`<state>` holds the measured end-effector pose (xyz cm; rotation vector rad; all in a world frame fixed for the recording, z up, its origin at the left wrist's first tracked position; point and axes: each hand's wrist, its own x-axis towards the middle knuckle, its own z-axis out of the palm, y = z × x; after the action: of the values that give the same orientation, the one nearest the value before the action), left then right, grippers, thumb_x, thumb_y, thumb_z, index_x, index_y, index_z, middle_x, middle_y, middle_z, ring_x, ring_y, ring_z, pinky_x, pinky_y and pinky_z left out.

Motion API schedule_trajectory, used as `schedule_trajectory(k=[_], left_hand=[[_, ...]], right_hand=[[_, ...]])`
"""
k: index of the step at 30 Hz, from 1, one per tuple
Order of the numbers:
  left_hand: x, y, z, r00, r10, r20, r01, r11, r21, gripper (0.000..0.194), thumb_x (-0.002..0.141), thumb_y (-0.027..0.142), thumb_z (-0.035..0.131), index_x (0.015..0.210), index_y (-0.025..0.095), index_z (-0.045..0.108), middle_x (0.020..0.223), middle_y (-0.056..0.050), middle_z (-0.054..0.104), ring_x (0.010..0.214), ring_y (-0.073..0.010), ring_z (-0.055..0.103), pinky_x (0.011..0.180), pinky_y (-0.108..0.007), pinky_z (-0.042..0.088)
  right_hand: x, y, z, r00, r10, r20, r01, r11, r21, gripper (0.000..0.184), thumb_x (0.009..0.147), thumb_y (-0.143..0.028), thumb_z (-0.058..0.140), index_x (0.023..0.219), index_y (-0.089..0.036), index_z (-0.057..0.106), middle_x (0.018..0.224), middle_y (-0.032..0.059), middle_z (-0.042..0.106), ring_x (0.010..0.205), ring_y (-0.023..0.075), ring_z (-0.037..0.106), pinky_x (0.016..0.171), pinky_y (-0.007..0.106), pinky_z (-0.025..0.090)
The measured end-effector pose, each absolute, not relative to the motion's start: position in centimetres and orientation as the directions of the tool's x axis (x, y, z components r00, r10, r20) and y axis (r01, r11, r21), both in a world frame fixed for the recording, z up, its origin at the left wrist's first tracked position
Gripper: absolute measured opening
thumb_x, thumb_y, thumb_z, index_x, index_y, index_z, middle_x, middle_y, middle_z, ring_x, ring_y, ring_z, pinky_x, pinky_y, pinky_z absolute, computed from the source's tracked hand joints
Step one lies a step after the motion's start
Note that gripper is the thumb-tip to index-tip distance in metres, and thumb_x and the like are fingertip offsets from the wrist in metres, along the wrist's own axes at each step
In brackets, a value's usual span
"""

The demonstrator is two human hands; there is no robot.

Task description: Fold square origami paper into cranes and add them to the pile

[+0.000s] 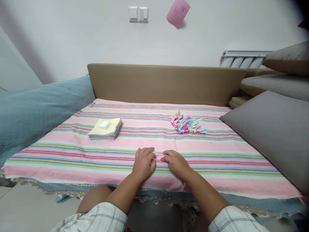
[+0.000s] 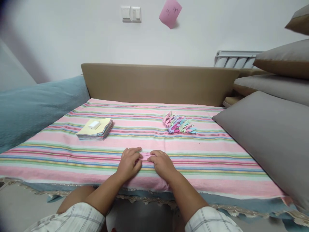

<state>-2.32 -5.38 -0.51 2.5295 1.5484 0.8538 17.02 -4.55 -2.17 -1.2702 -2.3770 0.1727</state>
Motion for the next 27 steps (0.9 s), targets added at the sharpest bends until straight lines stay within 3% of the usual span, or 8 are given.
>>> schedule_trajectory(k=[7, 12, 16, 22, 27], left_hand=[[-1.4, -5.0, -0.8, 0.462, 0.81, 0.36, 0.781, -0.564, 0.267, 0.038, 0.082, 0.016, 0.05, 0.12, 0.021, 0.051, 0.11, -0.007, 0.065, 0.108, -0.0216, 0.05, 0.105, -0.048, 0.024], [-1.3, -4.2, -0.8, 0.495, 0.806, 0.325, 0.785, -0.575, 0.229, 0.016, 0.086, 0.025, 0.051, 0.097, 0.025, 0.063, 0.102, -0.004, 0.069, 0.098, -0.0206, 0.056, 0.103, -0.049, 0.024], [-1.2, -3.6, -0.4, 0.495, 0.818, 0.292, 0.801, -0.56, 0.211, 0.006, 0.08, 0.028, 0.061, 0.085, 0.025, 0.065, 0.092, -0.002, 0.07, 0.092, -0.0205, 0.059, 0.099, -0.047, 0.027], [-0.8, -3.8, -0.2, 0.494, 0.801, 0.338, 0.822, -0.557, 0.118, 0.009, 0.082, 0.028, 0.057, 0.083, 0.021, 0.064, 0.082, -0.003, 0.07, 0.081, -0.0197, 0.06, 0.095, -0.043, 0.032], [-0.7, -3.9, -0.8, 0.536, 0.737, 0.412, 0.799, -0.6, 0.034, 0.019, 0.088, 0.025, 0.045, 0.081, 0.02, 0.062, 0.08, -0.005, 0.067, 0.078, -0.0185, 0.059, 0.092, -0.039, 0.035]], right_hand=[[17.0, -4.6, -2.1, -0.489, 0.81, 0.323, 0.757, 0.578, -0.305, 0.035, 0.081, -0.008, 0.047, 0.1, -0.028, 0.069, 0.112, 0.0054, 0.062, 0.104, 0.02, 0.053, 0.09, 0.035, 0.043], [17.4, -4.4, -2.4, -0.502, 0.789, 0.355, 0.716, 0.609, -0.34, 0.039, 0.079, -0.005, 0.045, 0.099, -0.028, 0.07, 0.111, 0.006, 0.062, 0.103, 0.0197, 0.055, 0.089, 0.037, 0.044], [18.0, -4.4, -2.3, -0.43, 0.796, 0.426, 0.658, 0.6, -0.456, 0.039, 0.075, -0.003, 0.042, 0.096, -0.021, 0.069, 0.109, 0.0075, 0.063, 0.102, 0.0189, 0.055, 0.09, 0.036, 0.046], [18.7, -4.1, -2.5, -0.169, 0.871, 0.461, 0.677, 0.442, -0.588, 0.04, 0.072, -0.005, 0.038, 0.097, -0.02, 0.066, 0.108, 0.0064, 0.064, 0.106, 0.0198, 0.054, 0.096, 0.04, 0.042], [18.8, -3.6, -3.2, -0.068, 0.947, 0.314, 0.562, 0.297, -0.772, 0.043, 0.073, -0.01, 0.039, 0.111, -0.019, 0.058, 0.112, 0.0076, 0.063, 0.105, 0.0193, 0.057, 0.097, 0.04, 0.042]])
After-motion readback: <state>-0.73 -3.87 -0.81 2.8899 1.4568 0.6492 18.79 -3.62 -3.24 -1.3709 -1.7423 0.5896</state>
